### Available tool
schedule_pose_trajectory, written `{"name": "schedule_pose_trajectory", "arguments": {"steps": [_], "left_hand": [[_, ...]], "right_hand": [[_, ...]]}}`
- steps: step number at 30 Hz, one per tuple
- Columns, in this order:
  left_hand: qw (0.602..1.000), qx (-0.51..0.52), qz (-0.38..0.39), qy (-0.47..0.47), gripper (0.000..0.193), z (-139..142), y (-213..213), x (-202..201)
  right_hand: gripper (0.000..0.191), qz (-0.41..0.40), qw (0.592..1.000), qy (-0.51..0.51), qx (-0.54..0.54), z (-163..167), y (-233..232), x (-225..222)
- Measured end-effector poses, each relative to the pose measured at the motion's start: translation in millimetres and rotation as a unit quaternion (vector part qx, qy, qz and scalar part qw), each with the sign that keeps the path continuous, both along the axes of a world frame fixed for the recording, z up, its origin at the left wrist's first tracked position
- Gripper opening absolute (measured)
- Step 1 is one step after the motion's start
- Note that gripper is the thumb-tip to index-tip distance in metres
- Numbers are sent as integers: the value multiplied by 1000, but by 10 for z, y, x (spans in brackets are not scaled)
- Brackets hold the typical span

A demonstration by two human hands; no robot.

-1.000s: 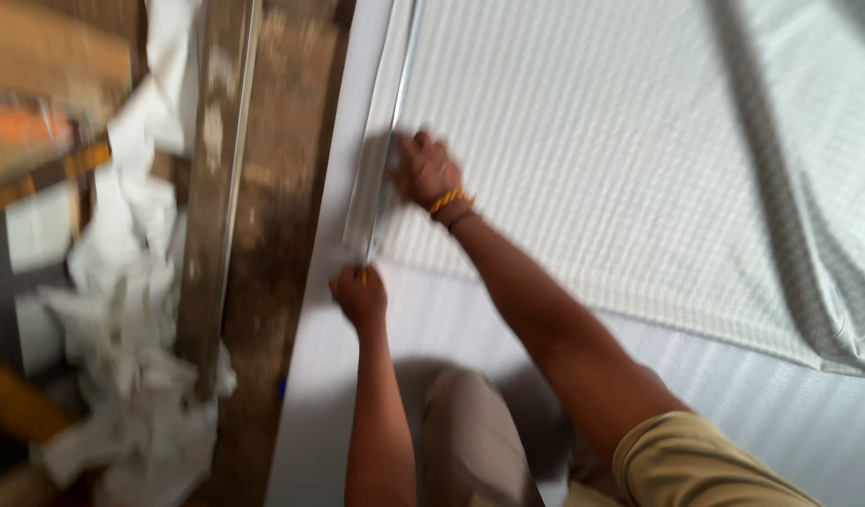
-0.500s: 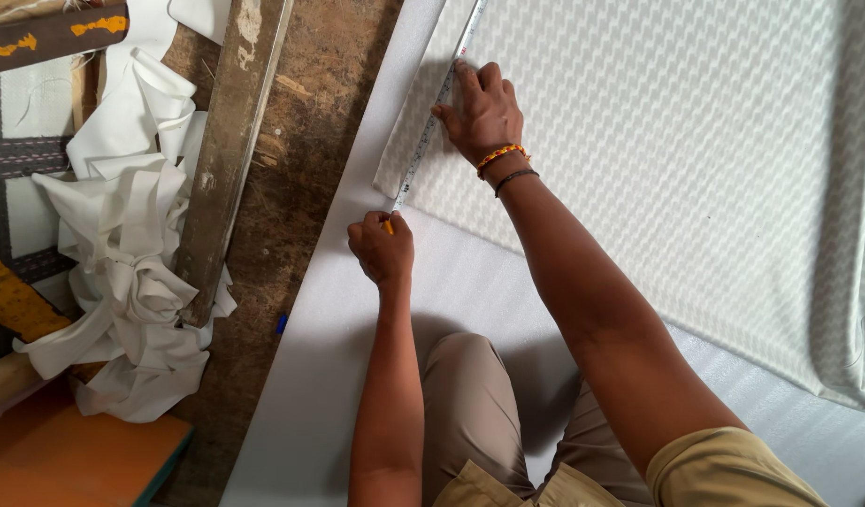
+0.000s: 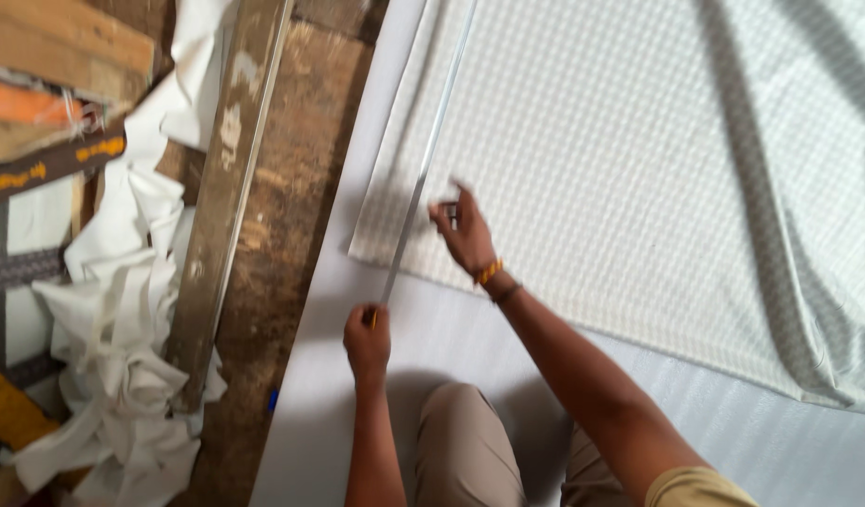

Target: The person kneels on the floor beside a large piece of patterned fabric and measures it with a tape measure, marking it with chalk. They smooth the fabric flat, then cut along the marked line with scissors, trimming strips from the edge.

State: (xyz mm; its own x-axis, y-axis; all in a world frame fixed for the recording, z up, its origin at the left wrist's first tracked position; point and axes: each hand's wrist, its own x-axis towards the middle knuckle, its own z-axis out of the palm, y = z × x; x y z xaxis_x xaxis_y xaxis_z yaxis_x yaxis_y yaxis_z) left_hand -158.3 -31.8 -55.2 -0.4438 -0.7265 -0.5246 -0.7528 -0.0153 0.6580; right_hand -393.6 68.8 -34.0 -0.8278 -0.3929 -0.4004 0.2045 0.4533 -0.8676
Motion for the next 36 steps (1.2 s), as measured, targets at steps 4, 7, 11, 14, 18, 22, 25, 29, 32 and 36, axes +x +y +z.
{"name": "schedule_pose_trajectory", "arguments": {"steps": [4,7,11,14,18,22,25,29,32,36], "left_hand": [[998,-6,22,-63,26,9,77,339],[994,-22,33,-98,28,-96,115,617],[992,-66,4,-111,29,-256,154,1035],[981,-144,-33,-125,32,-290,203,1278],[945,-308,-68,-89,48,-245,354,1391],[873,-431,-160,-164,48,-162,566,1359],[780,-527,-208,-264,49,-83,618,1317],[886,-410,-129,-174,34,-72,345,855],[984,-158,77,-13,34,-111,64,106],[978,-9,193,-84,44,28,-119,-860]], "right_hand": [[48,51,996,-13,65,27,765,541],[38,36,997,-55,36,98,1627,769],[27,-80,983,41,160,149,2886,913],[21,-249,945,21,212,175,3803,1073],[19,-503,829,-10,244,221,4822,1280],[23,-616,745,-45,251,318,5473,1455],[25,-681,703,-92,183,309,5723,1429],[28,-752,646,-102,79,211,5832,1167],[38,-738,641,-145,154,154,5822,959],[46,-779,589,-170,130,208,5760,836]]}}
